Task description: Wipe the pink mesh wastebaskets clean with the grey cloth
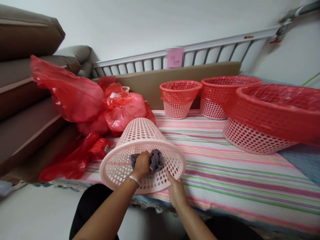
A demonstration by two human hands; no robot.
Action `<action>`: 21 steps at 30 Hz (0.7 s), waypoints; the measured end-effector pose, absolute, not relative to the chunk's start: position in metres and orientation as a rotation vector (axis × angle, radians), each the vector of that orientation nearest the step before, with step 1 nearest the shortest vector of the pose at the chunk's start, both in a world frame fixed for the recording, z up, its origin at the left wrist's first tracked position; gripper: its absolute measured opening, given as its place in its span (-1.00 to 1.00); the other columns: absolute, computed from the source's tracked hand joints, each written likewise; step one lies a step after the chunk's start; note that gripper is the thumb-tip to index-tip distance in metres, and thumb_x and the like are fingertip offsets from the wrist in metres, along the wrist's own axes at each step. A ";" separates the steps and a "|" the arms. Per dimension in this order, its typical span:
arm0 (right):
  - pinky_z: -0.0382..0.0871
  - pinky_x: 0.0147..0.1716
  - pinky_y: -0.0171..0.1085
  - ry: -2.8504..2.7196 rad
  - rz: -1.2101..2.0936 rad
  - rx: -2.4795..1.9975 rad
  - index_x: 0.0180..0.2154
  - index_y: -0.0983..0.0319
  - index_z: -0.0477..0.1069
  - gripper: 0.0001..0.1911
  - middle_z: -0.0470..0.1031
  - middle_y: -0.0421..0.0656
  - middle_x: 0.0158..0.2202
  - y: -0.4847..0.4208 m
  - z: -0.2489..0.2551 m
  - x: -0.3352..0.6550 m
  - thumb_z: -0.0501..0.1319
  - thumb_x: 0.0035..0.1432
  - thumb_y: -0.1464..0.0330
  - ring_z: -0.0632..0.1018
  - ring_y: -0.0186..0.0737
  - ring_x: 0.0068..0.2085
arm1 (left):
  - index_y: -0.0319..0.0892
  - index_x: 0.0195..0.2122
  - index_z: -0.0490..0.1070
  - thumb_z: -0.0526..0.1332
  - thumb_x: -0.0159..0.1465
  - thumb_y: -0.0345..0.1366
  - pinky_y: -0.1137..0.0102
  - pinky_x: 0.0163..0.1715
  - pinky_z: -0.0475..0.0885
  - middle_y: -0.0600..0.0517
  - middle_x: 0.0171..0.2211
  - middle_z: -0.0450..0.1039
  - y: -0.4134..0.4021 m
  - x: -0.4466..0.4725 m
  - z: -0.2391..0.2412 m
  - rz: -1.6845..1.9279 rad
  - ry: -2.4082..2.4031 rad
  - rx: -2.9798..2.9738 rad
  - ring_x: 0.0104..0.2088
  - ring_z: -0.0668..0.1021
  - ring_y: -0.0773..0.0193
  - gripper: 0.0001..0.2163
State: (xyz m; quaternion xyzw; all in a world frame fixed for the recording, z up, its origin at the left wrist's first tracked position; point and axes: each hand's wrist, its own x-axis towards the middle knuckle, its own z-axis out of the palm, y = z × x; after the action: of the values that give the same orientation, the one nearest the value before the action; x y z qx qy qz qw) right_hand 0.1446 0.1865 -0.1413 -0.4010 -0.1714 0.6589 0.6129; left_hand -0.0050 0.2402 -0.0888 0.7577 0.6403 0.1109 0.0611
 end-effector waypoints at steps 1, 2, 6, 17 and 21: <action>0.37 -0.02 -0.08 -0.405 1.518 -0.926 0.01 0.25 0.39 -0.36 0.52 -0.04 -0.03 0.186 -0.142 0.145 0.41 -0.17 0.24 0.50 0.01 0.00 | -0.17 -0.29 0.45 0.10 0.19 -0.36 0.33 -0.22 0.32 -0.08 -0.29 0.46 0.235 -0.003 -0.089 0.336 1.919 2.304 -0.22 0.50 0.10 -0.85; 0.38 -0.03 -0.08 -0.419 1.512 -0.932 0.00 0.25 0.40 -0.36 0.52 -0.04 -0.03 0.186 -0.142 0.145 0.41 -0.18 0.24 0.50 0.02 0.00 | -0.17 -0.29 0.45 0.09 0.20 -0.37 0.33 -0.23 0.32 -0.08 -0.30 0.46 0.229 -0.002 -0.089 0.337 1.900 2.315 -0.23 0.50 0.11 -0.85; 0.38 -0.02 -0.11 -0.468 1.501 -0.941 -0.03 0.22 0.44 -0.42 0.50 -0.08 0.00 0.188 -0.146 0.146 0.39 -0.15 0.20 0.46 0.00 0.06 | -0.17 -0.32 0.45 0.10 0.22 -0.35 0.32 -0.22 0.30 -0.08 -0.29 0.46 0.205 0.005 -0.091 0.355 1.821 2.351 -0.24 0.47 0.13 -0.87; 0.34 0.02 -0.09 -0.479 1.446 -0.977 -0.14 0.26 0.50 -0.48 0.57 -0.05 -0.13 0.191 -0.154 0.144 0.41 -0.20 0.21 0.51 0.01 -0.02 | -0.15 -0.32 0.45 0.06 0.30 -0.35 0.35 -0.21 0.26 0.00 -0.30 0.44 0.189 0.007 -0.108 0.446 1.818 2.346 -0.23 0.42 0.19 -0.83; 0.32 0.04 -0.10 -0.479 1.496 -0.911 -0.12 0.25 0.49 -0.47 0.57 -0.07 -0.12 0.190 -0.151 0.145 0.41 -0.19 0.22 0.49 -0.01 0.01 | -0.15 -0.31 0.45 0.07 0.30 -0.35 0.36 -0.20 0.25 0.00 -0.30 0.44 0.189 0.007 -0.109 0.455 1.820 2.349 -0.23 0.42 0.20 -0.84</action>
State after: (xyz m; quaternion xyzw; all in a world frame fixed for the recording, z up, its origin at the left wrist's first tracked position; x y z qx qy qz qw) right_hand 0.1449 0.1895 -0.1510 -0.3956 -0.2078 0.6494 0.6153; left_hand 0.0070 0.1889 -0.1091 0.7796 0.6041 0.1509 0.0675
